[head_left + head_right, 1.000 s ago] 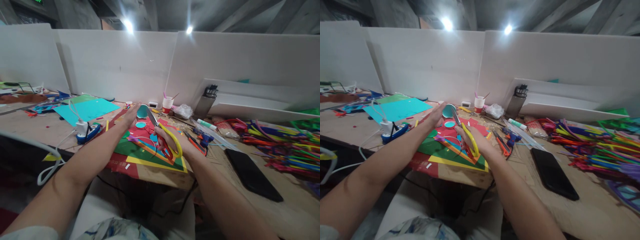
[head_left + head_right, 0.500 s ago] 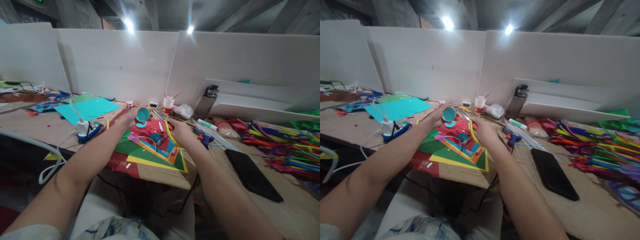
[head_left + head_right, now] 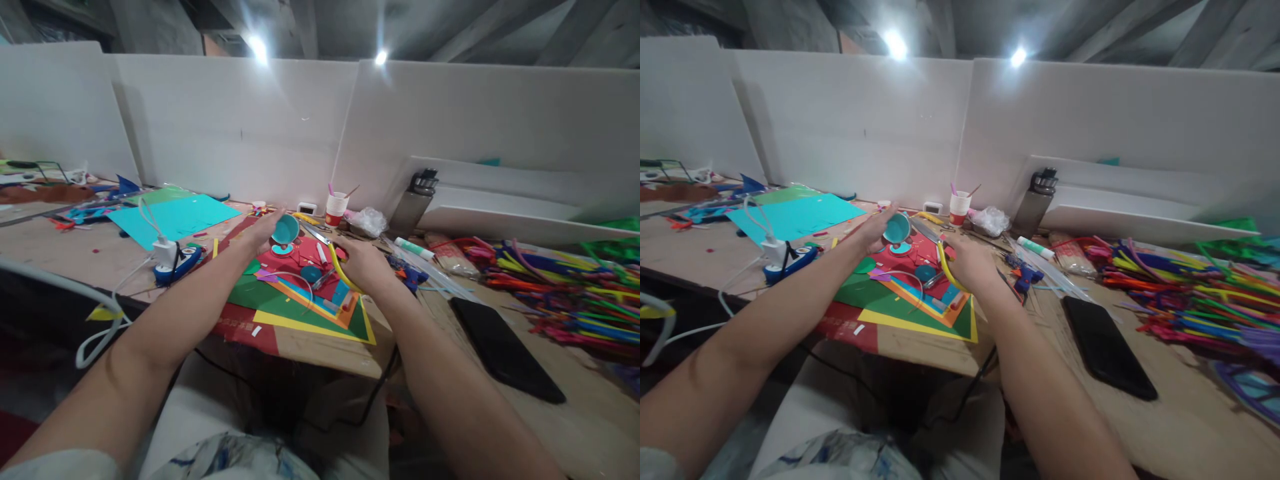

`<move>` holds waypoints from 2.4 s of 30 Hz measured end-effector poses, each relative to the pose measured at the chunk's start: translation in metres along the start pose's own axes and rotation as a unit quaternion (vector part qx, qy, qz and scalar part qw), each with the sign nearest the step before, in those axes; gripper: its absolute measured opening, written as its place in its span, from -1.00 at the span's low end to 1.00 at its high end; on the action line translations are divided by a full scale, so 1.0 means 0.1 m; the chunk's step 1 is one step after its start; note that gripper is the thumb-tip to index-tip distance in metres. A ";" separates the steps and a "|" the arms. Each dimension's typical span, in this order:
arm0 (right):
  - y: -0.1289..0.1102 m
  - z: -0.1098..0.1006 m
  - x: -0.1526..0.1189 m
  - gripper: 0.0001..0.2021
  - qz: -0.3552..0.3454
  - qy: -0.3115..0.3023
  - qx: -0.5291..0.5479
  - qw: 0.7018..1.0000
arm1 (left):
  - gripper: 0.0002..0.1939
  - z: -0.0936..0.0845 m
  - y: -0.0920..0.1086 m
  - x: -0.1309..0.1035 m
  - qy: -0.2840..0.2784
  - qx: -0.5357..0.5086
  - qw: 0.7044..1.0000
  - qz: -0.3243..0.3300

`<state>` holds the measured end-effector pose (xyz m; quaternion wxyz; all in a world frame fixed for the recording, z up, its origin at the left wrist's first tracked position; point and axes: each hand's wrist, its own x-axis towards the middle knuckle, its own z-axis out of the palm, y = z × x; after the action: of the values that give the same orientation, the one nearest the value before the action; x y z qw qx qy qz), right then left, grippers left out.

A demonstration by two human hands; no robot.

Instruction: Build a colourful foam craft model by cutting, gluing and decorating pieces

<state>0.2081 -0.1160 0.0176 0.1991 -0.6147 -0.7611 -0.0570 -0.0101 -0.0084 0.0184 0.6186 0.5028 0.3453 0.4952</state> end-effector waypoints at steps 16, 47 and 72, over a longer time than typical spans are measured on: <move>-0.02 0.02 0.00 -0.55 -0.003 -0.007 -0.046 0.999 | -0.55 -0.01 -0.01 -0.04 -0.045 0.062 0.997 0.016; 0.00 0.16 0.05 -0.56 -0.041 -0.005 -0.077 0.996 | -0.61 -0.08 -0.02 0.00 -0.073 0.087 0.993 -0.031; 0.05 0.15 0.05 -0.61 -0.035 0.002 -0.104 0.994 | -0.47 -0.11 -0.04 0.02 -0.101 0.124 0.986 -0.041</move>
<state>0.2083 -0.1051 0.0056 0.1335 -0.6052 -0.7715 -0.1438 -0.0186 -0.0039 0.0117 0.6033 0.6080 0.3602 0.3695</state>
